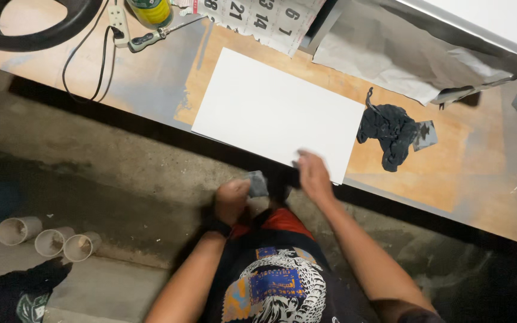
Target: The person sands a white rectangular board on a workbench using a sanding block, then wipes the surface with their hand. They continue sanding the board and later sand a long white rod held in their left hand.
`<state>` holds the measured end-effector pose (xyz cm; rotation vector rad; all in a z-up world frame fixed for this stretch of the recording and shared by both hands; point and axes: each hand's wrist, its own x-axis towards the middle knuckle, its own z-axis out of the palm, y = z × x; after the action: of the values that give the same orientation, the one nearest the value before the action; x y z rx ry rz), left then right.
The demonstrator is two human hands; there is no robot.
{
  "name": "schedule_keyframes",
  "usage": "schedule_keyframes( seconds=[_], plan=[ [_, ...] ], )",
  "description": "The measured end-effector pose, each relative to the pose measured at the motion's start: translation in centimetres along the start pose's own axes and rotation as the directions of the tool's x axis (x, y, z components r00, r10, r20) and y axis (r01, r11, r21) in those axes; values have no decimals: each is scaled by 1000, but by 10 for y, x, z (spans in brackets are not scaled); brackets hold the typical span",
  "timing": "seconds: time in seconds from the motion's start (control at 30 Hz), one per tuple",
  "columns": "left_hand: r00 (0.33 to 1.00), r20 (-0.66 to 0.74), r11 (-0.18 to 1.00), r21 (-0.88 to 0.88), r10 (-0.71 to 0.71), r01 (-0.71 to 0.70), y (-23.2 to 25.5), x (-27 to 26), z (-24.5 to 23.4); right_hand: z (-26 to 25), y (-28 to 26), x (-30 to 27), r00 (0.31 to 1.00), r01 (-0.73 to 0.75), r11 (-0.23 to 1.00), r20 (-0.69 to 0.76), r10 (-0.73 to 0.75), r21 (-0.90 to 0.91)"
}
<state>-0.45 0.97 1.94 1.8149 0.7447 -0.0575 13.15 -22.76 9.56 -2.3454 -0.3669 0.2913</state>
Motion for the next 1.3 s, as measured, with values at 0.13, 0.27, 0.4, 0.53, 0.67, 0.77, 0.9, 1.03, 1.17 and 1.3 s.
schedule_keyframes(
  seconds=[0.13,0.27,0.4,0.53,0.67,0.77,0.9,1.03,1.17,1.3],
  plan=[
    [591,31,348,782,806,-517,-70,20,-22,-28,12,44,984,-168,950,-104,145,-263],
    [667,-65,444,793,742,-417,-63,9,-44,-1,-49,34,966,-251,898,-40,254,-361],
    [967,-214,983,-147,-141,111,67,-36,-79,106,-44,6,678,733,540,515,-525,-413],
    [949,-177,940,-272,-261,207,50,-22,-77,164,40,-15,549,822,569,289,-785,-15],
    [947,-167,930,-293,-276,219,39,-17,-78,18,-1,69,987,140,967,-47,-153,-215],
    [944,-171,932,-280,-284,229,26,-19,-74,7,30,104,983,-102,919,-180,35,-381],
    [952,-155,932,-297,-264,210,35,-19,-72,39,-77,57,916,9,965,388,96,-261],
    [952,-163,922,-335,-260,195,95,-28,-73,70,-87,24,408,853,456,869,-279,-254],
    [959,-194,956,-253,-204,152,60,-17,-59,53,1,85,796,605,728,273,-541,-322],
    [955,-284,986,161,80,-35,3,-3,-37,-11,22,137,972,-232,897,-131,196,-375]
  ],
)
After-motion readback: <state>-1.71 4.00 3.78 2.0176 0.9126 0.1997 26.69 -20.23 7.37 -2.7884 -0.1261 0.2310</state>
